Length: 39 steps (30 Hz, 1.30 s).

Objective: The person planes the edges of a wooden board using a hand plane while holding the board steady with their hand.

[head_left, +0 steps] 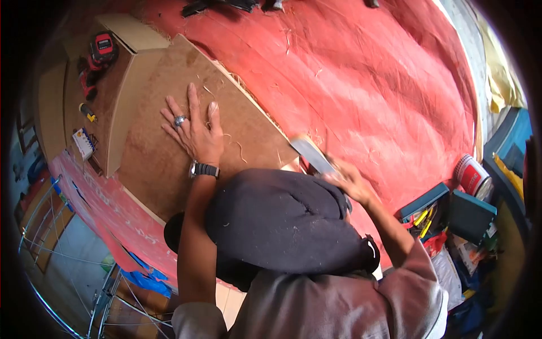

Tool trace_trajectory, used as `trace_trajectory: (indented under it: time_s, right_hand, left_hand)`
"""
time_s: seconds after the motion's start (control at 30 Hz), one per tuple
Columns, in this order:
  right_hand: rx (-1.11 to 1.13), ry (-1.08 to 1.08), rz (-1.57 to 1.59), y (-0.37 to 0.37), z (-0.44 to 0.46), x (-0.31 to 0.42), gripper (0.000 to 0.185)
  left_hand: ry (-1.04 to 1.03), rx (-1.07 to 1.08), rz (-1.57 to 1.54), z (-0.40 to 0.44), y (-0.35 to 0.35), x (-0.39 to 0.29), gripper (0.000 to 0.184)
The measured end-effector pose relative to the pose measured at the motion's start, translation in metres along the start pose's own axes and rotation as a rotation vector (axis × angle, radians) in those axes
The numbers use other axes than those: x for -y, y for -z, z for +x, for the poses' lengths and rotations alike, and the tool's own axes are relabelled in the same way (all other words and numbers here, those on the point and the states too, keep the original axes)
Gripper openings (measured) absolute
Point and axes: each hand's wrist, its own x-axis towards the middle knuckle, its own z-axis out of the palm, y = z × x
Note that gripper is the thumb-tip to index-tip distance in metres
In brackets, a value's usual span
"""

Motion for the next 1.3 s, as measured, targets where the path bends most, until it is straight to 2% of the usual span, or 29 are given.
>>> trace_trajectory:
  time_s: [0.07, 0.13, 0.17, 0.23, 0.43, 0.53, 0.63, 0.7, 0.87, 0.97, 1.03, 1.07, 1.1, 1.13, 1.17, 1.2, 1.3]
  right_hand:
    - [-0.077, -0.109, 0.052, 0.022, -0.016, -0.022, 0.049]
    - [-0.093, -0.337, 0.254, 0.041, -0.011, -0.026, 0.042]
    - [-0.119, -0.322, 0.275, 0.042, -0.002, -0.028, 0.038]
    - [-0.139, -0.23, 0.302, 0.031, 0.049, 0.001, 0.03]
    - [0.067, 0.124, 0.282, -0.024, 0.174, 0.068, 0.049]
    - [0.14, 0.236, 0.236, -0.048, 0.213, 0.099, 0.052]
    - [0.081, 0.371, 0.035, -0.07, 0.249, 0.137, 0.055]
    - [0.039, 0.478, 0.109, -0.086, 0.288, 0.165, 0.057]
    - [0.183, 0.617, 0.133, -0.107, 0.386, 0.23, 0.052]
    - [0.145, 0.622, 0.068, -0.104, 0.342, 0.229, 0.05]
    - [0.069, 0.565, -0.12, -0.079, 0.283, 0.17, 0.05]
    - [0.045, 0.474, -0.036, -0.067, 0.24, 0.126, 0.051]
    - [0.006, 0.432, -0.098, -0.054, 0.198, 0.095, 0.057]
    - [0.076, 0.125, -0.032, -0.044, 0.148, 0.092, 0.064]
    - [0.081, 0.056, 0.042, -0.038, 0.116, 0.079, 0.068]
    - [0.09, -0.016, 0.114, -0.037, 0.1, 0.074, 0.072]
    - [0.014, 0.094, -0.003, -0.038, 0.144, 0.059, 0.075]
  left_hand:
    - [-0.004, -0.004, 0.0, 0.001, 0.001, 0.001, 0.065]
    - [-0.019, 0.018, -0.015, -0.001, 0.002, -0.003, 0.065]
    - [-0.024, 0.025, -0.022, -0.002, 0.006, -0.005, 0.065]
    - [-0.03, 0.019, -0.016, 0.003, 0.01, -0.003, 0.066]
    - [0.015, 0.118, 0.003, 0.006, 0.016, -0.003, 0.07]
    - [0.03, 0.129, -0.027, 0.007, 0.017, -0.001, 0.072]
    - [0.037, 0.134, -0.034, 0.008, 0.017, 0.0, 0.073]
    - [0.039, 0.143, -0.051, 0.007, 0.018, 0.0, 0.073]
    - [0.035, 0.141, -0.068, 0.009, 0.02, 0.001, 0.073]
    - [0.033, 0.14, -0.075, 0.01, 0.019, -0.001, 0.073]
    - [0.037, 0.14, -0.068, 0.007, 0.021, 0.0, 0.073]
    - [0.035, 0.133, -0.065, 0.008, 0.02, 0.0, 0.073]
    - [0.033, 0.13, -0.065, 0.009, 0.019, 0.0, 0.073]
    - [0.03, 0.136, -0.073, 0.009, 0.019, -0.001, 0.073]
    - [0.031, 0.135, -0.078, 0.011, 0.019, 0.0, 0.073]
    - [0.037, 0.134, -0.08, 0.009, 0.02, 0.0, 0.073]
    - [0.033, 0.134, -0.074, 0.01, 0.02, 0.0, 0.073]
